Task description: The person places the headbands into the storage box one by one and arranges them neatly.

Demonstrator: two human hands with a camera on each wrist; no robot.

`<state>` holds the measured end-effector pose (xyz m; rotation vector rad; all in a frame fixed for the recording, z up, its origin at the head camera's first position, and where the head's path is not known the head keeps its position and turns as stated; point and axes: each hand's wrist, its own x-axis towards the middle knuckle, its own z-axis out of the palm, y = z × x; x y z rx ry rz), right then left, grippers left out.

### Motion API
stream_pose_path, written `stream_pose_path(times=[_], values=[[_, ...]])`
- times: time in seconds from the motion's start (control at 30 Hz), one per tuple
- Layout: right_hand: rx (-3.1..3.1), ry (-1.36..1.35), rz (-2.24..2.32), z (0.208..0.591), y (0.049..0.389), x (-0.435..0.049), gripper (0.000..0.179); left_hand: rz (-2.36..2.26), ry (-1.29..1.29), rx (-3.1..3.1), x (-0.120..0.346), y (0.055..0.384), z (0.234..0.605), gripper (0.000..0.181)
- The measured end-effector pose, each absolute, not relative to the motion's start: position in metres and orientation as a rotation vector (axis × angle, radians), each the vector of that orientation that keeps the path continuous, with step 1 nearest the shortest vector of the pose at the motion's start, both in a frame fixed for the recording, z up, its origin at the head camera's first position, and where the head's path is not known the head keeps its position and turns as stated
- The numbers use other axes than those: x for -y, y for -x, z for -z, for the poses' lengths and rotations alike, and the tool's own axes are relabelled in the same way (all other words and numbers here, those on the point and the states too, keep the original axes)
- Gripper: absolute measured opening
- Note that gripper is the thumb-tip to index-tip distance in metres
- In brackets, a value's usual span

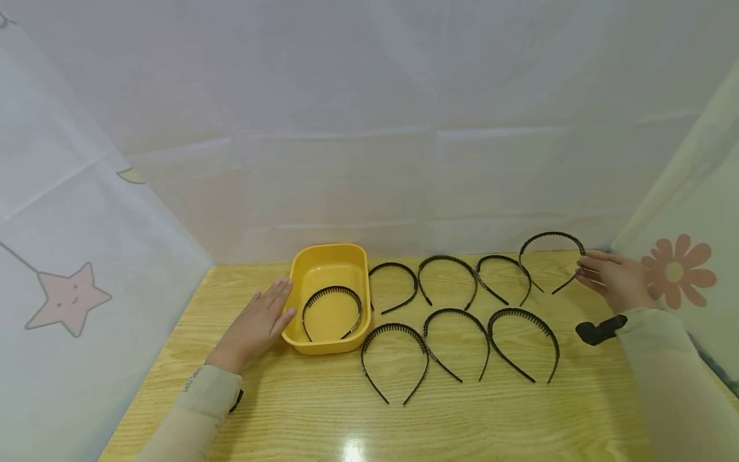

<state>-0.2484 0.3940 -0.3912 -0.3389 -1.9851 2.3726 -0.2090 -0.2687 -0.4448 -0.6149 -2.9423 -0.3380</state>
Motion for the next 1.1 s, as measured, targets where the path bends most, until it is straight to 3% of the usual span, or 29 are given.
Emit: stream_pose_path(times=[0.17,0.43,0.67,0.9,1.1], values=[[1.961,0.344,-2.420,0.387,0.248,-0.382,0.042,0.344,0.614,2.947,0.268,0.208,0.444,0.065],[1.875,0.313,-2.555,0.382,0.249,-0.364,0.022,0.336,0.611,2.959,0.267,0.207,0.443,0.065],[1.746,0.131,-2.669,0.382,0.251,-0.346,0.018,0.342,0.612,2.957,0.267,0.208,0.442,0.066],[1.745,0.095,-2.707,0.378,0.250,-0.322,0.022,0.336,0.602,2.974,0.269,0.208,0.444,0.068],[1.770,0.080,-2.696,0.376,0.252,-0.297,0.016,0.336,0.602,2.976,0.269,0.208,0.444,0.068]])
